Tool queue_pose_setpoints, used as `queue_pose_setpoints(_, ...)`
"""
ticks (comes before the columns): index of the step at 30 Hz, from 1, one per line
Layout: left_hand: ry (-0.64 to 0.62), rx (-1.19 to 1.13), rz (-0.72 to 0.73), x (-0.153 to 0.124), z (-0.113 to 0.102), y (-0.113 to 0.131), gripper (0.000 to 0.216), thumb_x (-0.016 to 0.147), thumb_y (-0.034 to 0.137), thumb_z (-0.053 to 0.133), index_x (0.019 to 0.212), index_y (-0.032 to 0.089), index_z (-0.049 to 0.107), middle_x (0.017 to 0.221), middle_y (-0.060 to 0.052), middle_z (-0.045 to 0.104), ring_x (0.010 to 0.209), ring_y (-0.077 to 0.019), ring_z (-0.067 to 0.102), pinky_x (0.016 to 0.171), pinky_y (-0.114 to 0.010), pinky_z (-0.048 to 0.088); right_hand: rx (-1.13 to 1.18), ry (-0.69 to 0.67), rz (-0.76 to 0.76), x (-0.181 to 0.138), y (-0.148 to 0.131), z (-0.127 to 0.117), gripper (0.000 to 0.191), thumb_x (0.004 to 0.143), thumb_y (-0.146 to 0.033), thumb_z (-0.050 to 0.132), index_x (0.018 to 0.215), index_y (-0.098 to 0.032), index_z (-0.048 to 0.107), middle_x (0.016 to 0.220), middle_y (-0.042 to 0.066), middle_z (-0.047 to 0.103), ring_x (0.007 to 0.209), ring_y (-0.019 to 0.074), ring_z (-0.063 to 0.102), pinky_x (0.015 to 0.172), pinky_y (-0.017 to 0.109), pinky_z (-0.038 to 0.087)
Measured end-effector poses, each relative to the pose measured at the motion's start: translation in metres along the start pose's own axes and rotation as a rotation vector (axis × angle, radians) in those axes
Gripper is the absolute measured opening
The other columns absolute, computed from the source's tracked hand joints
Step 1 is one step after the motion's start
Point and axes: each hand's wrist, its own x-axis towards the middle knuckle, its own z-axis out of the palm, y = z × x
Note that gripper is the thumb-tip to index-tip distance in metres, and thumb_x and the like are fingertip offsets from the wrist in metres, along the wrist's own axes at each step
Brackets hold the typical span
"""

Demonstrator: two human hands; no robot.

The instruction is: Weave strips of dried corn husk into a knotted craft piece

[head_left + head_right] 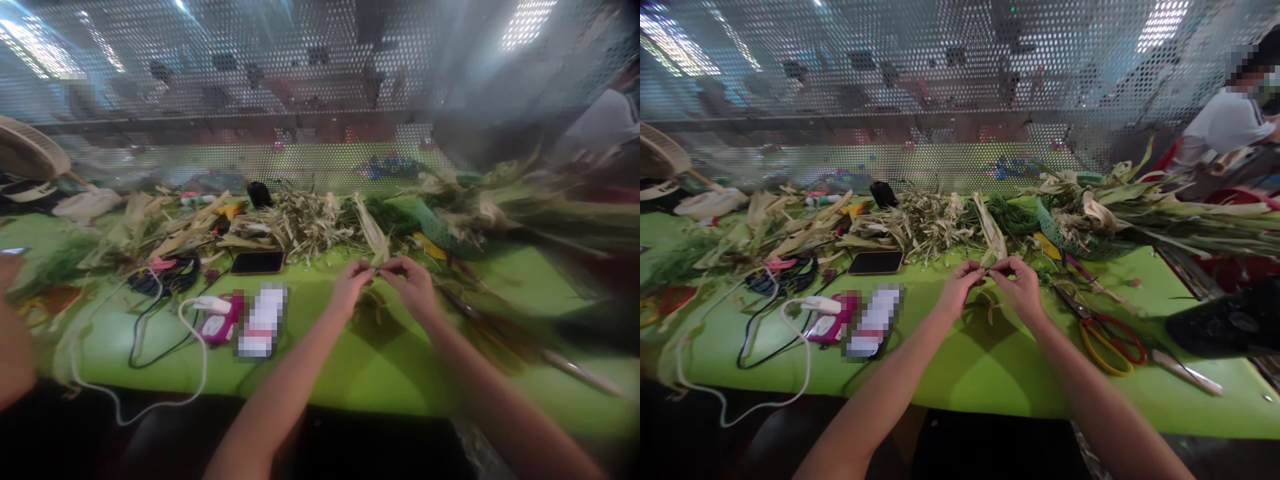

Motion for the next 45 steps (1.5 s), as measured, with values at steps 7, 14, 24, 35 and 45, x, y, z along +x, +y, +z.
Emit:
queue_pose_setpoints(7, -0.066, 0.211, 0.091, -0.001, -0.002, 0.003, 0.019, 0.081, 0.034, 0.067, 0.077, 0.017, 0.062, 0.071, 0.001, 0.055, 0.071, -0.0120, 0.051, 0.072, -0.027, 0.039, 0.037, 0.031, 0.074, 0.002, 0.001, -0.002, 0.015, 0.072, -0.029, 0.075, 0.077, -0.020, 0.065, 0.073, 0.000, 0.065, 0.068, 0.0153, 0.058, 0.068, 0.030, 0.049)
queue_pose_setpoints(14, -0.064, 0.336, 0.129, 0.005, -0.009, -0.002, 0.023, 0.077, 0.034, 0.071, 0.088, 0.016, 0.062, 0.079, 0.000, 0.061, 0.075, -0.0134, 0.054, 0.074, -0.028, 0.041, 0.203, 0.004, 0.173, 0.006, 0.005, -0.001, 0.041, 0.064, -0.034, 0.083, 0.095, -0.022, 0.059, 0.075, -0.001, 0.065, 0.071, 0.0165, 0.063, 0.070, 0.032, 0.053)
queue_pose_setpoints(24, -0.002, 0.233, 0.051, 0.004, -0.006, -0.002, 0.020, 0.073, 0.032, 0.075, 0.081, 0.016, 0.067, 0.075, -0.001, 0.062, 0.072, -0.0129, 0.054, 0.074, -0.028, 0.041, 0.189, -0.066, 0.203, 0.006, 0.008, 0.000, 0.029, 0.064, -0.044, 0.080, 0.071, -0.018, 0.068, 0.066, 0.001, 0.063, 0.061, 0.0147, 0.057, 0.060, 0.030, 0.048)
queue_pose_setpoints(35, -0.003, 0.164, 0.038, 0.003, -0.003, -0.010, 0.026, 0.075, 0.040, 0.073, 0.081, 0.016, 0.068, 0.078, -0.002, 0.064, 0.077, -0.0140, 0.057, 0.078, -0.028, 0.044, 0.274, -0.001, 0.177, -0.001, -0.002, 0.005, 0.025, 0.068, -0.040, 0.078, 0.071, -0.020, 0.064, 0.075, 0.002, 0.066, 0.066, 0.0156, 0.061, 0.059, 0.029, 0.055)
queue_pose_setpoints(45, 0.021, 0.200, 0.062, 0.008, -0.005, -0.011, 0.019, 0.074, 0.034, 0.069, 0.074, 0.016, 0.063, 0.069, 0.001, 0.058, 0.069, -0.0118, 0.053, 0.071, -0.026, 0.042, 0.018, -0.075, 0.183, 0.009, -0.001, -0.010, 0.034, 0.083, -0.049, 0.061, 0.075, -0.017, 0.069, 0.071, 0.004, 0.071, 0.058, 0.0148, 0.061, 0.058, 0.028, 0.050)
